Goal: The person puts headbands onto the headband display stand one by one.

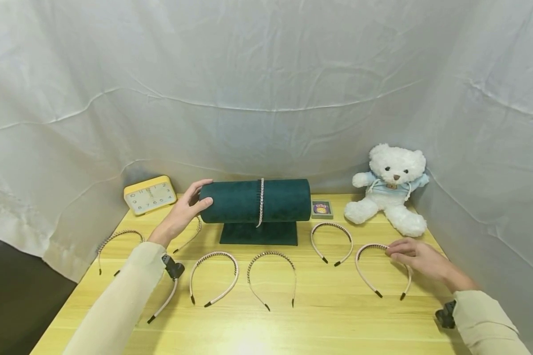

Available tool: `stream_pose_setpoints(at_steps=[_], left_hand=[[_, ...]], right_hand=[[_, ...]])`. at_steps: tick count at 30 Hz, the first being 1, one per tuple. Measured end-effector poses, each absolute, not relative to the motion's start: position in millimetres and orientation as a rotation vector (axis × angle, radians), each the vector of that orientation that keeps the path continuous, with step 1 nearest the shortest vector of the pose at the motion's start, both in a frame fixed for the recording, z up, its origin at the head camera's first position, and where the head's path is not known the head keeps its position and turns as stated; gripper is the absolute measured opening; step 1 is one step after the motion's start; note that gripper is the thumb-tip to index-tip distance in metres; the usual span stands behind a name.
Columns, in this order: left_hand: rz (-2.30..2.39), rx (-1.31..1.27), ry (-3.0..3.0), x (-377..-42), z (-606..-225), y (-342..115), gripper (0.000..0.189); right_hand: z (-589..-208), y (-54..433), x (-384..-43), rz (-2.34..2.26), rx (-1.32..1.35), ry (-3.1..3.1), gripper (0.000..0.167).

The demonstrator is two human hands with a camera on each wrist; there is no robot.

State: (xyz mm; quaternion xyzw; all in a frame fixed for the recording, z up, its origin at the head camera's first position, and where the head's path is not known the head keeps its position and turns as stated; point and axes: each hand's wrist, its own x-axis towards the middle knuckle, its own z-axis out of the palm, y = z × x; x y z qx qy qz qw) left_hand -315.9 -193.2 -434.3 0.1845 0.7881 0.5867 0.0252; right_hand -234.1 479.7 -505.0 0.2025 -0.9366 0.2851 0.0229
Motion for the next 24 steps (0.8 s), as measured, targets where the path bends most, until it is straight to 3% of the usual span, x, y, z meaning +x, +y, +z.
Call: stream_pose_setpoints(at_steps=[5,12,24], left_hand=[[1.818,0.577,2.432,-317,-435,-193,0.058],[1.816,0.571,2.437,-317,-435,-193,0.057],[1.817,0.582,2.435,-317,-437,-193,0.059]], right_hand=[[-505,484,-233,0.969,0.665,-2.870,0.017],[-503,489,-232,1.056,0.513,-2.978,0.020],[-494,492,-229,1.349,0.452,-3.089,0.039]])
